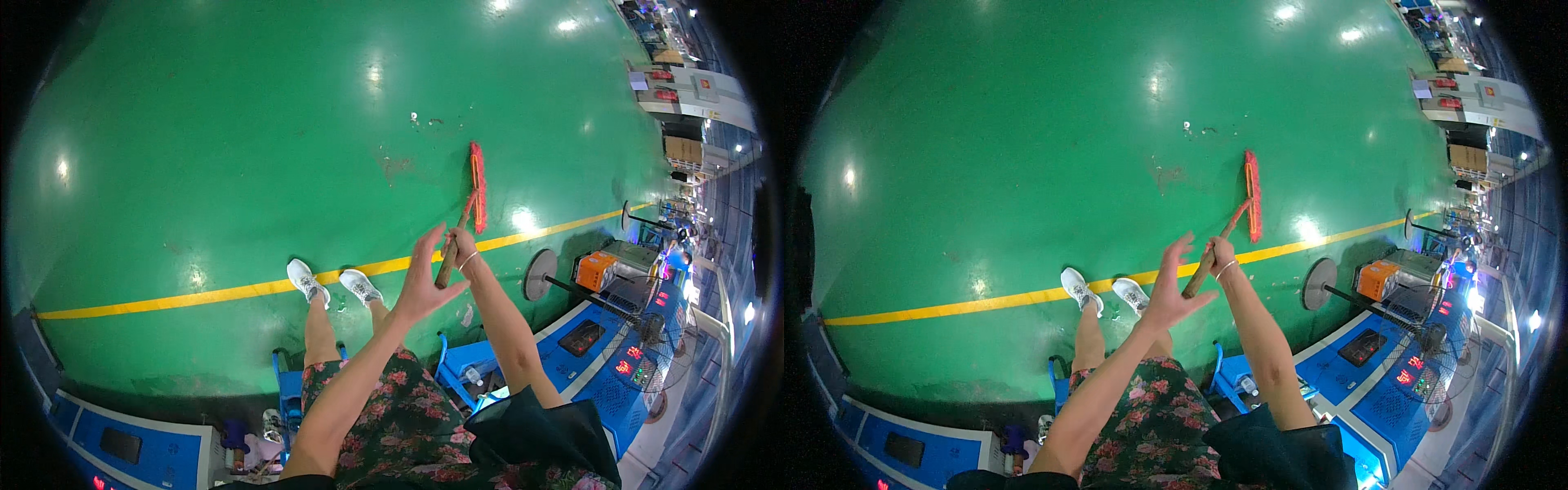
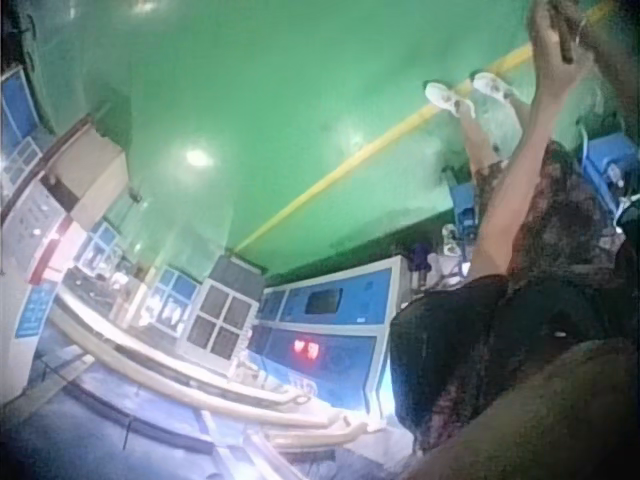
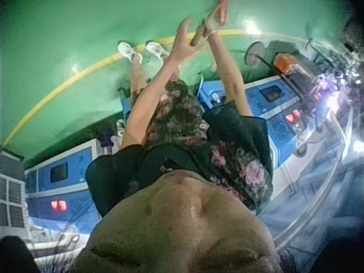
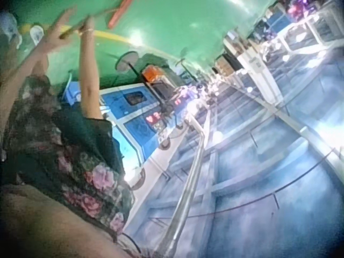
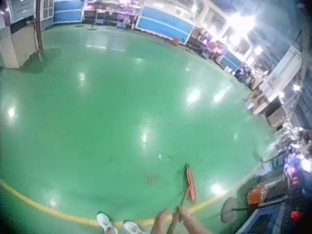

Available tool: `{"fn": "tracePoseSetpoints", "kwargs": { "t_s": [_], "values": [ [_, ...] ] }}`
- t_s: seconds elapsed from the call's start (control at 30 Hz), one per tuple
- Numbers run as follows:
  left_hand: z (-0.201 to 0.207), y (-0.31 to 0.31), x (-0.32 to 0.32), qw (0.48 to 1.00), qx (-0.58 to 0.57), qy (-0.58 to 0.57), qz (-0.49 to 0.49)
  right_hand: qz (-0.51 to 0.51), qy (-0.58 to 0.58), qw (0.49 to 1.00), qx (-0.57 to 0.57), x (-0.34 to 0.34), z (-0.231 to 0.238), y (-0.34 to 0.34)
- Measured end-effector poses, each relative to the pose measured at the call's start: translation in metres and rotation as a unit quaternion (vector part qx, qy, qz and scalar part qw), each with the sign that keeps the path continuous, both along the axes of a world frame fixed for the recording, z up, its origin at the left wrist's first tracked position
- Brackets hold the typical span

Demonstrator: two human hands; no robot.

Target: The person sweeps a green factory floor with a red broom, moving debris toward a dustpan. They then use the dustpan to collect the swept debris and empty it into a nearby bin.

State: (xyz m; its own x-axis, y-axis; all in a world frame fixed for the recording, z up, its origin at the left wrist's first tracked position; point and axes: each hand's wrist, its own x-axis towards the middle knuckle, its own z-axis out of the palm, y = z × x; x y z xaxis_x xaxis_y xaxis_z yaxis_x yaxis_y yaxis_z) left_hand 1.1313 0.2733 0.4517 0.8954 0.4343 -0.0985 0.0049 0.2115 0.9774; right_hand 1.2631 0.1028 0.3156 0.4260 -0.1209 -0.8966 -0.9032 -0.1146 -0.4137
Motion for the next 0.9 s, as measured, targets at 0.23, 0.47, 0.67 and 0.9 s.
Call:
{"fn": "tracePoseSetpoints", "kwargs": {
  "t_s": [0.23,0.47,0.67,0.9],
  "values": [
    [-0.012,-0.032,0.033,0.958,-0.269,-0.042,-0.084,-0.044,0.072,0.996,-0.012,0.044,-0.016,-0.032],
    [-0.031,0.062,-0.031,0.946,-0.311,0.015,0.092,0.023,0.058,0.998,-0.026,0.005,-0.087,0.073],
    [0.068,0.217,-0.164,0.955,-0.211,0.068,0.199,0.066,0.071,0.990,0.101,-0.159,-0.031,0.282],
    [0.212,0.234,-0.184,0.965,0.028,-0.013,0.262,0.015,0.156,0.939,0.305,-0.221,0.099,0.376]
  ]
}}
